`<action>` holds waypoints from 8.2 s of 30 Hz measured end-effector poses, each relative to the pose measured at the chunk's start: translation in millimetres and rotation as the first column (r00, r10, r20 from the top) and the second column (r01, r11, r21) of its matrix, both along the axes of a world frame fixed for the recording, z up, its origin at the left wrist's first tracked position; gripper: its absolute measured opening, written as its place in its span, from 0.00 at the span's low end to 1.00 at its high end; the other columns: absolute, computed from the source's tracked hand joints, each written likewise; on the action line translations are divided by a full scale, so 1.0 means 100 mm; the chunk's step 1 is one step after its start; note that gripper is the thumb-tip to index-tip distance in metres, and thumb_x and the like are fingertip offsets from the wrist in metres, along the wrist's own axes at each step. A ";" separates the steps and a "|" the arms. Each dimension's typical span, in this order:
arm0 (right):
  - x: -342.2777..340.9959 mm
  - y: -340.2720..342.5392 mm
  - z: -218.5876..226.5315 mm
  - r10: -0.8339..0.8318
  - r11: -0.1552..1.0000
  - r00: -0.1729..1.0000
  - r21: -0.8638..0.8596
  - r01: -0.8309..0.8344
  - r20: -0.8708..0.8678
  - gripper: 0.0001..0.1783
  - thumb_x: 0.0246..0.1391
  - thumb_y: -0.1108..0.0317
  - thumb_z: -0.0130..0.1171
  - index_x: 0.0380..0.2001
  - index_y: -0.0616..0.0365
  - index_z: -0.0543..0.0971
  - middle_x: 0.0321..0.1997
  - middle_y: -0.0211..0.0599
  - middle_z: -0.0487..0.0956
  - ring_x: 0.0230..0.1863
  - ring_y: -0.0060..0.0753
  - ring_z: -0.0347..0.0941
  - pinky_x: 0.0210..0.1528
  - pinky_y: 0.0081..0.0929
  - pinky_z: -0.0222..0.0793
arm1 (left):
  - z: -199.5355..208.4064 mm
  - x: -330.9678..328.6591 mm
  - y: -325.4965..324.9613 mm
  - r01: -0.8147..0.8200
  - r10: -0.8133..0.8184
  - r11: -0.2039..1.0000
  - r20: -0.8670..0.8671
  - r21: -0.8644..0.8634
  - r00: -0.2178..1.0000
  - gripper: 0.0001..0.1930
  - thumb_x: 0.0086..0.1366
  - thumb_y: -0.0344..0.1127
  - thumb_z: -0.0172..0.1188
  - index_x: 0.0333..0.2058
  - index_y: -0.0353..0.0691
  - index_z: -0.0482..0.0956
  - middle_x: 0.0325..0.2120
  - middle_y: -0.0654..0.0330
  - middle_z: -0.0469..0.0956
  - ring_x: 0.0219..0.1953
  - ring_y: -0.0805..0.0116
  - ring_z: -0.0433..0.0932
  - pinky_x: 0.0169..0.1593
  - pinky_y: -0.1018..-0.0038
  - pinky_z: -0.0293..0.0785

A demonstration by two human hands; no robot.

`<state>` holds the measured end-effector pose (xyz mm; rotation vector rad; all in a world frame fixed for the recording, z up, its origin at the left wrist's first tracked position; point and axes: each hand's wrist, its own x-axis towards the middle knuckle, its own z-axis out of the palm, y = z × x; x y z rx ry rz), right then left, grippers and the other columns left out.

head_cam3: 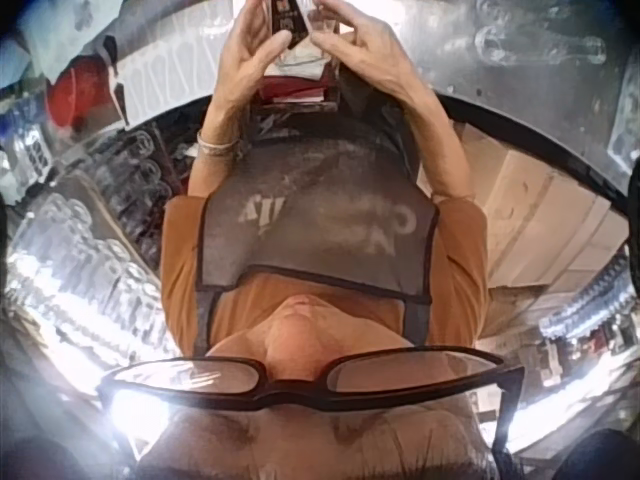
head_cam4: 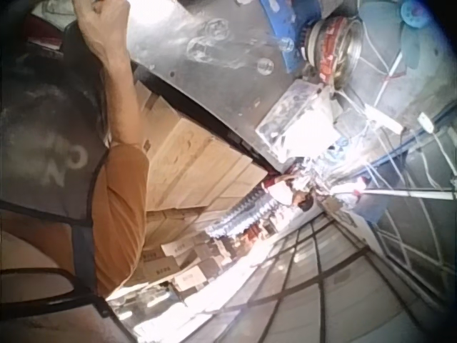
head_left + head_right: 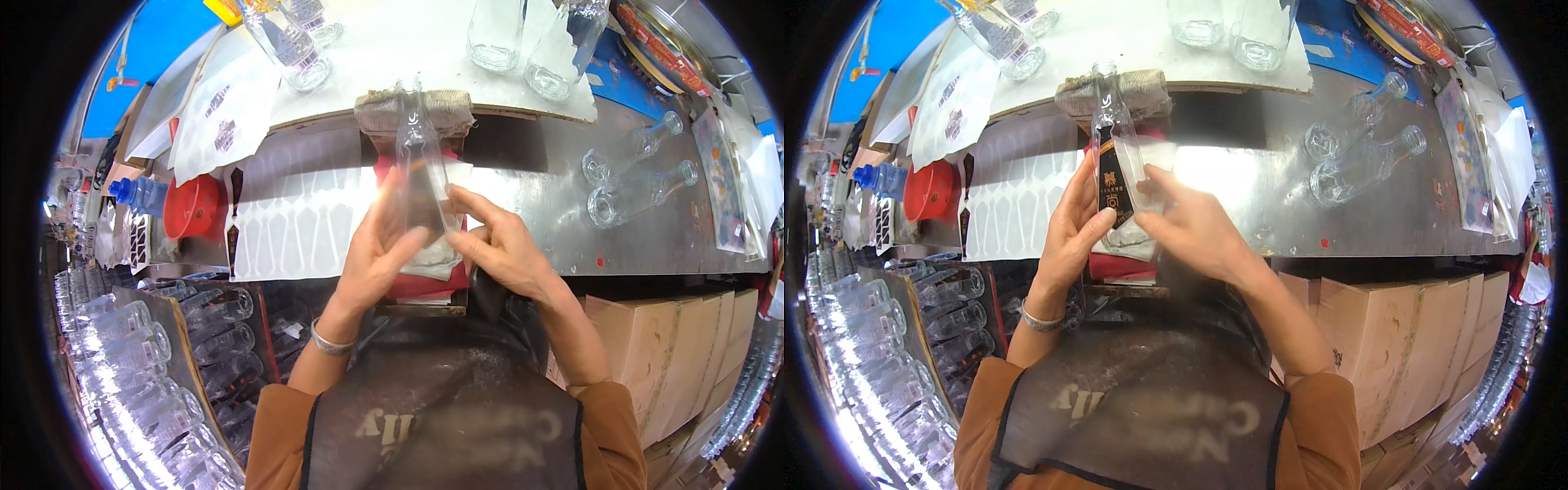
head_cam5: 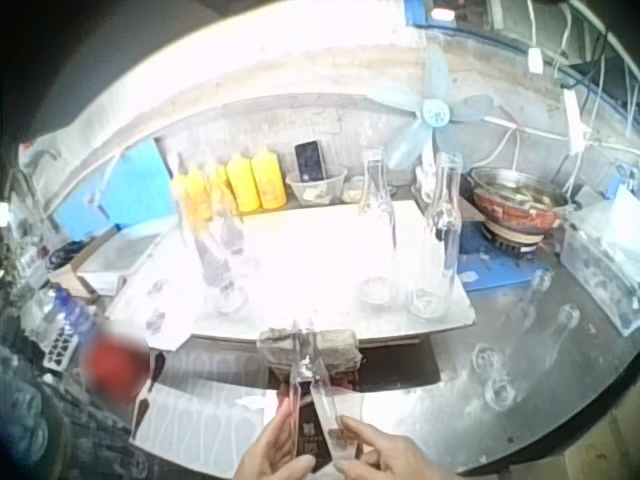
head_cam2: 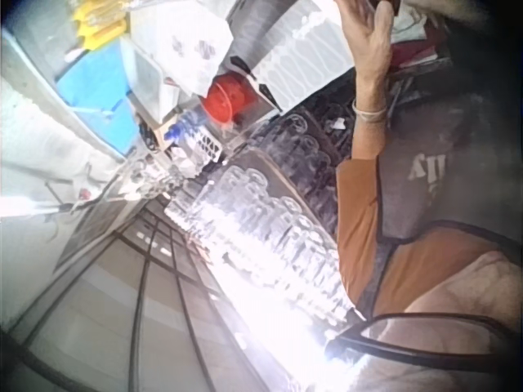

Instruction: The person applies labels to clear plastic bottles. They pick up a bottle, place a label on it, smooth it down, and then set the bottle aside. This process is repeated for multiple bottles.

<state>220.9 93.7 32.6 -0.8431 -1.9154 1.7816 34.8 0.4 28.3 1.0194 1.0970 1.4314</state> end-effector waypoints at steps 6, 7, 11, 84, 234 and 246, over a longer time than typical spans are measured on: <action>-0.05 -0.01 0.02 -0.083 0.995 0.996 -0.048 0.083 0.011 0.32 0.64 0.61 0.59 0.64 0.70 0.65 0.52 0.47 0.79 0.30 0.18 0.74 0.36 0.20 0.72 | -0.13 -0.06 -0.05 -0.033 0.035 0.999 0.077 -0.037 0.996 0.37 0.70 0.26 0.55 0.72 0.33 0.47 0.71 0.50 0.54 0.70 0.60 0.58 0.70 0.65 0.55; -0.07 -0.02 0.03 -0.090 0.995 0.996 -0.029 0.091 0.022 0.32 0.64 0.61 0.59 0.64 0.70 0.66 0.51 0.47 0.79 0.31 0.18 0.75 0.37 0.20 0.72 | -0.12 -0.04 -0.04 -0.057 0.060 0.997 0.074 -0.045 0.995 0.36 0.70 0.26 0.55 0.72 0.33 0.48 0.70 0.50 0.56 0.70 0.61 0.59 0.70 0.65 0.56; -0.12 -0.05 0.04 -0.109 0.994 0.993 -0.009 0.109 0.044 0.30 0.63 0.61 0.60 0.62 0.70 0.68 0.51 0.46 0.79 0.34 0.19 0.76 0.39 0.19 0.72 | -0.12 0.01 -0.02 -0.114 0.116 0.993 0.078 -0.030 0.990 0.33 0.70 0.24 0.55 0.70 0.33 0.54 0.67 0.53 0.63 0.67 0.64 0.63 0.68 0.66 0.59; -0.70 0.96 0.54 -0.126 0.615 0.992 0.785 0.079 -0.002 0.15 0.56 0.73 0.57 0.47 0.65 0.80 0.42 0.48 0.82 0.40 0.43 0.81 0.44 0.31 0.75 | 0.06 -0.13 0.43 -0.210 0.330 0.942 -0.613 0.261 0.718 0.45 0.59 0.28 0.67 0.71 0.32 0.49 0.64 0.43 0.66 0.64 0.52 0.69 0.63 0.63 0.69; -0.39 0.30 0.46 0.077 0.443 0.992 0.895 0.055 -0.099 0.18 0.38 0.79 0.64 0.38 0.56 0.81 0.43 0.38 0.82 0.43 0.44 0.78 0.47 0.36 0.75 | -0.02 -0.25 0.18 -0.367 0.363 0.927 -0.063 -0.074 0.930 0.32 0.76 0.52 0.44 0.64 0.28 0.60 0.60 0.45 0.70 0.60 0.56 0.72 0.62 0.63 0.69; 0.07 0.02 0.31 0.205 0.742 0.968 0.668 -0.056 -0.148 0.17 0.44 0.81 0.64 0.41 0.59 0.81 0.44 0.40 0.83 0.45 0.42 0.80 0.47 0.32 0.76 | -0.05 0.10 -0.15 -0.090 0.277 0.958 -0.802 0.272 0.529 0.59 0.47 0.33 0.76 0.71 0.29 0.43 0.63 0.37 0.60 0.62 0.40 0.65 0.64 0.57 0.65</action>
